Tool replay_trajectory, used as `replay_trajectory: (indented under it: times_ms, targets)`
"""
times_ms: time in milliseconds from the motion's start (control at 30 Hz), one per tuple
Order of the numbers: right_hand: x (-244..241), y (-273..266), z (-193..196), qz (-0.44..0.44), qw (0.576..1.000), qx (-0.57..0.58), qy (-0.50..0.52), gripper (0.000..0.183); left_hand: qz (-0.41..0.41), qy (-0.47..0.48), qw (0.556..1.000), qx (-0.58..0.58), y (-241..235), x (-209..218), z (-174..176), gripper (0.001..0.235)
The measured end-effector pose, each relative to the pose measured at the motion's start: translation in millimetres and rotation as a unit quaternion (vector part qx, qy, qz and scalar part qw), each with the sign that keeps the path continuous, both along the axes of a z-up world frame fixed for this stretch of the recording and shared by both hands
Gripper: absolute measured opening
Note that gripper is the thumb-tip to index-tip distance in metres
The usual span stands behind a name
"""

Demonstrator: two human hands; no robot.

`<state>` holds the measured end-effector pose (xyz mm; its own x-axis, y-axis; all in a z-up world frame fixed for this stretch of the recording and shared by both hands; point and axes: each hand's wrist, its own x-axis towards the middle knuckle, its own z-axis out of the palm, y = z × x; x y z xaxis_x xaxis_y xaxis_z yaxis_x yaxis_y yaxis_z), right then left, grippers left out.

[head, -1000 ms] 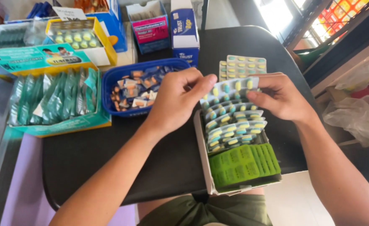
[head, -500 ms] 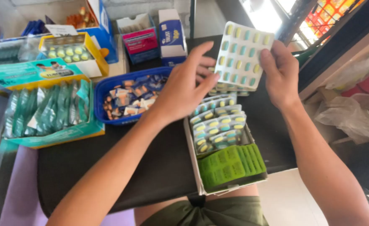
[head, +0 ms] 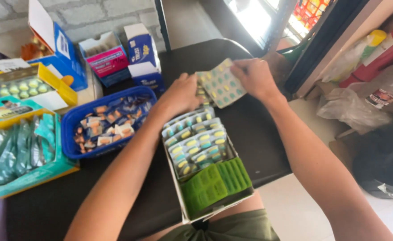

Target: The person organizes blister packs of pills from a box onto a table. They remove the packs, separate them, and place them into a stack. The person also handles other medicine boxes and containers on the table.

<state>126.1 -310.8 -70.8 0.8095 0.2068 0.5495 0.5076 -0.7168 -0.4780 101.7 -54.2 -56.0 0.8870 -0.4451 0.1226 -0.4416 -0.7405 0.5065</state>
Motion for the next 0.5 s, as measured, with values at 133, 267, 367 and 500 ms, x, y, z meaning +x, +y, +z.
replay_trajectory:
  times_ms: [133,267,367,500]
  targets:
    - [-7.1,18.8,21.3,-0.016,0.998,-0.048,0.033,0.026,0.026,0.001,0.999,0.043,-6.0,-3.4,-5.1,0.066]
    - [17.4,21.4,17.8,0.042,0.993,-0.105,-0.034,0.024,0.036,-0.001,0.999,-0.014,2.1,-8.8,-5.7,0.074]
    - [24.3,27.2,23.9,0.071,0.987,-0.132,-0.051,0.023,0.038,0.001,0.998,-0.047,0.9,-12.8,-4.1,0.081]
    - [20.3,42.3,34.6,0.128,0.975,-0.178,-0.030,0.025,0.042,0.011,0.997,-0.065,4.6,-7.7,-8.5,0.082]
